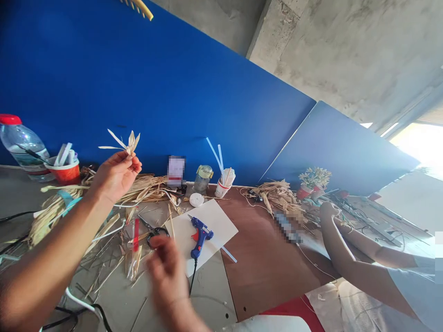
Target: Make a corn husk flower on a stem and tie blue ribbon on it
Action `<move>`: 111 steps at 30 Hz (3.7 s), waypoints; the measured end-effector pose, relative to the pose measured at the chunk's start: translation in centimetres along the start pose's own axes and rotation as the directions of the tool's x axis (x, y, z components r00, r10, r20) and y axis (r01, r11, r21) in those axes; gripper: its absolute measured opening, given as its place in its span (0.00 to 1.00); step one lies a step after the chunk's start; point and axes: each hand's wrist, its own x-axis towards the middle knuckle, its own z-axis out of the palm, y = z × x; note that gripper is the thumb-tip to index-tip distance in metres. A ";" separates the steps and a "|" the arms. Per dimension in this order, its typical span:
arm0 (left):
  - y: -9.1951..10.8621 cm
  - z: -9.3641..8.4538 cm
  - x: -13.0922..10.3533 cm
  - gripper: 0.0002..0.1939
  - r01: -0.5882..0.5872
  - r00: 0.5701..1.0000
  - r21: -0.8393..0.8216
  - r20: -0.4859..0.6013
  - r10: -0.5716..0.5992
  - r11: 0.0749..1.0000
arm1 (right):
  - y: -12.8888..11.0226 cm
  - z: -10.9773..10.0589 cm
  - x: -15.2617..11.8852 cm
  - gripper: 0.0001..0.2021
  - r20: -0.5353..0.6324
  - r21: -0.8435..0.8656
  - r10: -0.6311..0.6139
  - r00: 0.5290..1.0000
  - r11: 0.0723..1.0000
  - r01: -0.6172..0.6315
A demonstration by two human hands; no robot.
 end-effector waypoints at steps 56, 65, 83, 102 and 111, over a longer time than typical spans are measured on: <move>-8.9 -7.7 -9.9 0.10 0.359 0.916 -0.142 -0.137 -0.378 0.922 | 4.4 -2.2 9.9 0.18 0.347 -0.099 0.106 0.932 0.992 -0.076; -8.4 -7.1 -10.0 0.12 0.357 0.912 -0.154 -0.156 -0.379 0.922 | 4.7 -1.1 9.2 0.13 0.356 -0.316 0.016 0.934 0.943 0.105; -9.0 -7.6 -10.1 0.08 0.375 0.916 -0.123 -0.104 -0.388 0.919 | 3.4 0.1 9.2 0.07 0.361 -0.427 -0.092 0.928 0.868 0.253; -9.0 -7.6 -9.9 0.10 0.375 0.912 -0.173 -0.110 -0.396 0.911 | 3.6 0.0 9.0 0.08 0.351 -0.463 -0.056 0.935 0.857 0.225; -8.9 -7.5 -10.0 0.10 0.386 0.910 -0.158 -0.095 -0.403 0.909 | 3.8 -0.1 9.1 0.07 0.333 -0.470 -0.071 0.940 0.852 0.231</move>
